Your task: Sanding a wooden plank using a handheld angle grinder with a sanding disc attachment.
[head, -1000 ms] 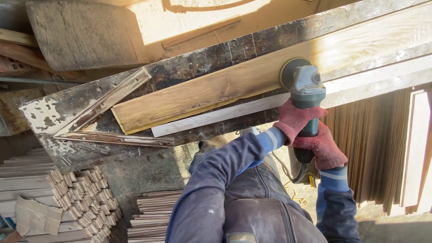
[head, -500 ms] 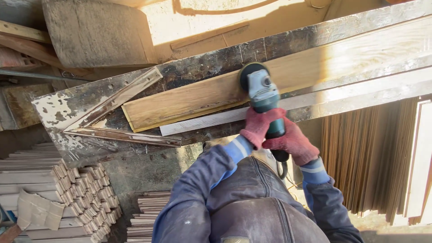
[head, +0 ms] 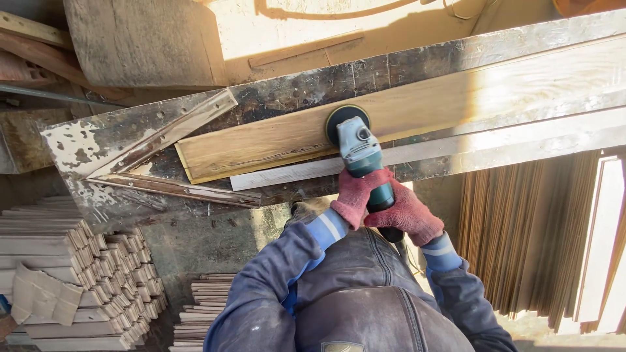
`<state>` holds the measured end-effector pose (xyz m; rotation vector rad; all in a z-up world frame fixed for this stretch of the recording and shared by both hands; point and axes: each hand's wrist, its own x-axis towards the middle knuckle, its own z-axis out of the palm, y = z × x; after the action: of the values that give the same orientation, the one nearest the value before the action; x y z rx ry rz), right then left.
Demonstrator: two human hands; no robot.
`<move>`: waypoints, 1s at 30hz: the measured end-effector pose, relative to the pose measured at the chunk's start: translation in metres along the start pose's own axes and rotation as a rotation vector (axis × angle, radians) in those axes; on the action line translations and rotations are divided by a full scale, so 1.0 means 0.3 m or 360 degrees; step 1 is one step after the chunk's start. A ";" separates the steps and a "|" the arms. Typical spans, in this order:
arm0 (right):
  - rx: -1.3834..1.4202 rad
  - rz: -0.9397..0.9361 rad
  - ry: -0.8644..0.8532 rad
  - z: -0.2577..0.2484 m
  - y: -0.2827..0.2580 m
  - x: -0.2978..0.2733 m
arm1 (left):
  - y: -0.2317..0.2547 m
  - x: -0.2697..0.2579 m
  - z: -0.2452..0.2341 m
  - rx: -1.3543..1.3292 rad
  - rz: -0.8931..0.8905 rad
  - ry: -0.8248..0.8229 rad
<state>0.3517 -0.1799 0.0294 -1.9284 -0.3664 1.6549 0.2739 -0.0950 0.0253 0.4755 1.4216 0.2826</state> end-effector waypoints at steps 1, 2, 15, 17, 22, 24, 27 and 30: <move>0.0011 0.0001 0.0003 -0.005 -0.015 -0.012 | 0.012 -0.008 0.014 0.0011 -0.0001 -0.0001; 0.0032 0.0019 0.0060 -0.009 -0.030 -0.022 | 0.024 -0.015 0.027 0.0015 -0.0028 0.0002; 0.0306 0.0016 0.0280 -0.123 -0.003 -0.078 | -0.002 0.009 0.170 0.0086 -0.0052 -0.0206; 0.0297 -0.0026 0.0159 -0.033 -0.072 -0.049 | 0.028 0.023 0.046 0.0132 -0.0046 -0.0089; -0.0039 -0.0062 -0.0072 0.038 -0.101 0.016 | 0.077 0.026 -0.018 -0.0034 -0.0025 0.0159; 0.0151 -0.0034 0.0111 -0.004 -0.097 -0.012 | 0.050 0.046 0.027 -0.0038 -0.0046 -0.0024; 0.0372 0.0010 0.0336 -0.147 -0.063 -0.082 | 0.030 0.032 0.208 -0.0040 -0.0021 -0.0294; 0.0354 -0.0021 0.0464 -0.245 -0.006 -0.109 | -0.006 -0.009 0.344 0.0040 -0.0029 -0.0399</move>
<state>0.4167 -0.2140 0.0626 -1.9537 -0.0759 1.3180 0.3753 -0.1130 0.0350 0.5004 1.1857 0.1833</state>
